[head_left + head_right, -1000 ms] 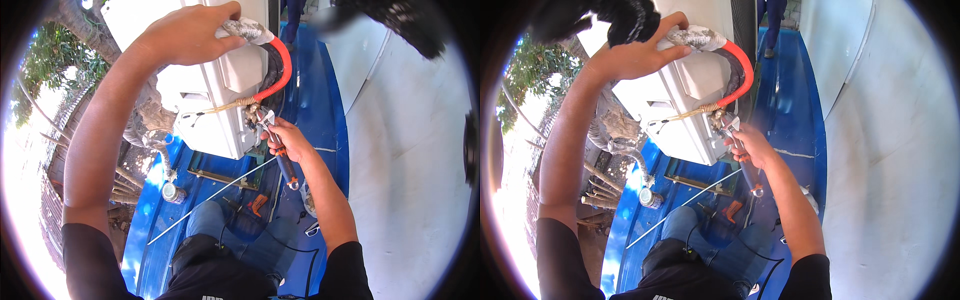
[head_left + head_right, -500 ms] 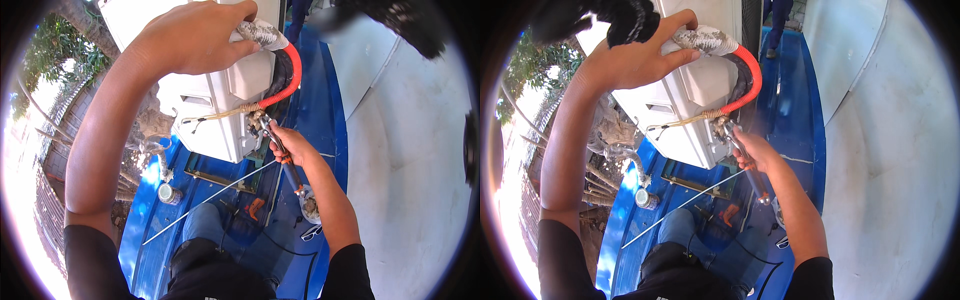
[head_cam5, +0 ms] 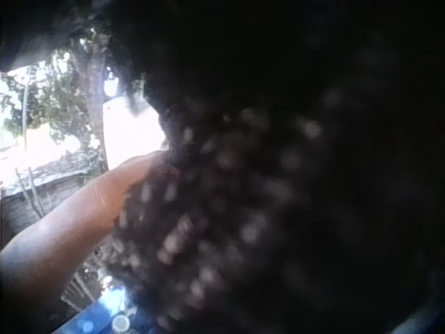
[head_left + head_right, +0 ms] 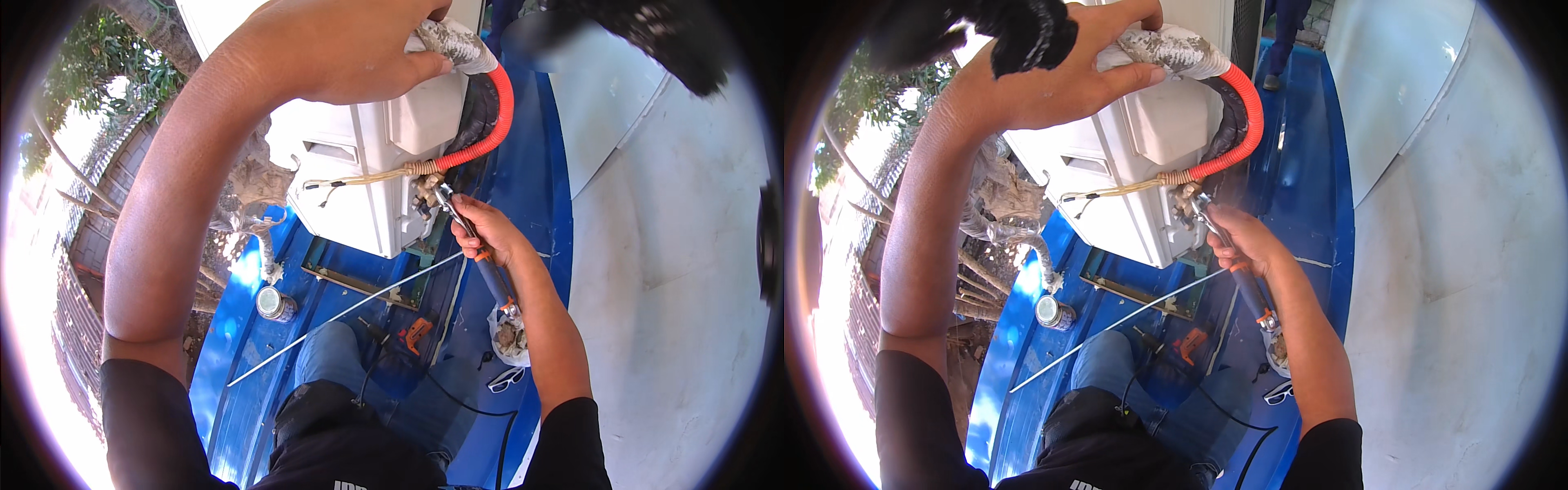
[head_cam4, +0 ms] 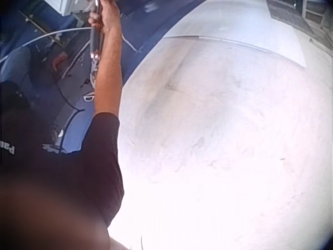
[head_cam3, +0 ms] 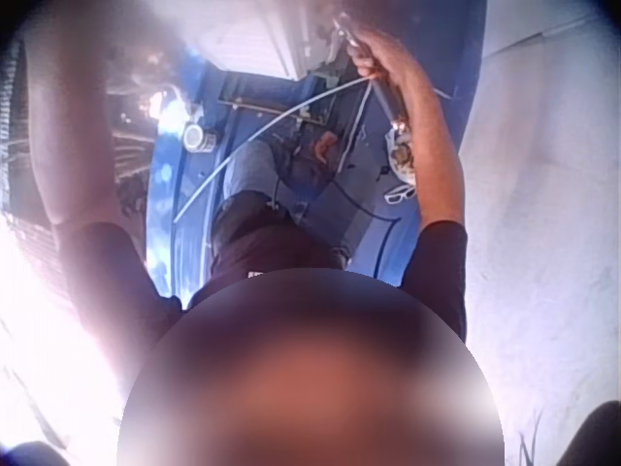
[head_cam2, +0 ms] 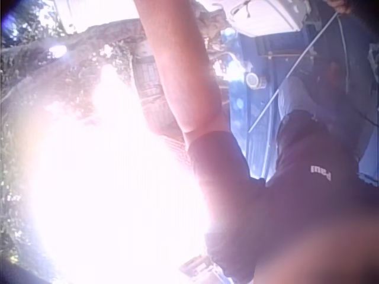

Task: The person uses a wrench and pliers to tighten and adjust fittings on a red flexible hose connected to an outdoor air conditioning unit. They repeatedly reposition the hose and tools while working on the same connection point.

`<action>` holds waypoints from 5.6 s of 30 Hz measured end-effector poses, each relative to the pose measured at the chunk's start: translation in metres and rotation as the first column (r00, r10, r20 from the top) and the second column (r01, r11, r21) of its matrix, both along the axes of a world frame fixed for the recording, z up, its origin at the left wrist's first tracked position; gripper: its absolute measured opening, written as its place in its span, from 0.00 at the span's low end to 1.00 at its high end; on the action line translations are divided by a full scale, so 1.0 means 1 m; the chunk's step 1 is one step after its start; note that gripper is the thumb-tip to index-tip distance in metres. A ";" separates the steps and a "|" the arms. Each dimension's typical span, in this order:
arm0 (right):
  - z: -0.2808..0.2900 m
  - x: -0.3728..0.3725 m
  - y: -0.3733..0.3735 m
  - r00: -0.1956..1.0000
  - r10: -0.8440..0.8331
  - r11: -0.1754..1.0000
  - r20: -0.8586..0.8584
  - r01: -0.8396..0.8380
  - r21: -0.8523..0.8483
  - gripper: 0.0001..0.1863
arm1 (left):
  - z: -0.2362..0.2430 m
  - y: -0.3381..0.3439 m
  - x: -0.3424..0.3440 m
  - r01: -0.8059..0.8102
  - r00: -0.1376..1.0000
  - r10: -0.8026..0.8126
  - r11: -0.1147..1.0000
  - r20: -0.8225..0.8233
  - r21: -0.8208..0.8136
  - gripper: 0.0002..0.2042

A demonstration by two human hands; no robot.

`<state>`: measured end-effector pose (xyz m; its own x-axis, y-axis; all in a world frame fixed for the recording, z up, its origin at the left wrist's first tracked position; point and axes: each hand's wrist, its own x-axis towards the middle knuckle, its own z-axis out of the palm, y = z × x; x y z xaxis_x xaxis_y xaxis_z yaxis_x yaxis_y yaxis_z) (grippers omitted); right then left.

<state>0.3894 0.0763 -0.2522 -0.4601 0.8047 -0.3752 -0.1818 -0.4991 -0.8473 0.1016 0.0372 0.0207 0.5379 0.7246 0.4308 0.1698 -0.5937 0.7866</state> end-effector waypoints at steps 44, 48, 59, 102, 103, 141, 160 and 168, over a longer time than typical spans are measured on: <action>0.007 -0.029 -0.019 0.966 -0.163 0.986 -0.198 0.153 -0.064 0.08 | -0.009 0.001 0.016 0.016 0.996 0.025 0.897 -0.085 0.441 0.19; -0.009 0.003 0.002 0.980 0.030 0.998 -0.198 -0.018 0.062 0.10 | 0.000 0.006 0.003 0.133 0.986 -0.106 0.965 -0.129 0.225 0.21; -0.006 0.014 0.056 0.942 0.323 0.945 -0.086 -0.317 0.079 0.13 | -0.004 -0.039 0.038 -0.372 0.777 0.554 0.787 -0.299 0.492 0.22; -0.008 0.026 -0.181 0.965 -0.223 0.957 0.138 0.190 0.218 0.18 | 0.005 -0.010 0.056 -0.036 0.280 0.836 0.500 -0.471 0.865 0.24; -0.004 0.020 -0.208 0.910 -0.325 0.933 0.256 0.266 0.241 0.20 | 0.003 -0.019 0.058 -0.022 0.317 0.834 0.483 -0.452 0.875 0.23; -0.400 -0.115 -0.665 0.221 0.027 0.742 0.975 0.649 -0.168 0.24 | -0.271 -0.214 -0.164 0.038 0.948 0.271 0.421 0.165 -0.906 0.20; -0.072 -0.088 -0.420 0.296 -0.836 0.488 0.462 0.785 0.381 0.18 | -0.326 -0.184 -0.218 0.180 0.941 0.241 0.240 0.238 -0.954 0.20; 0.012 -0.118 -0.295 0.482 -0.828 0.539 0.286 0.544 0.643 0.18 | -0.323 -0.176 -0.234 0.120 0.951 0.257 0.209 0.173 -0.971 0.20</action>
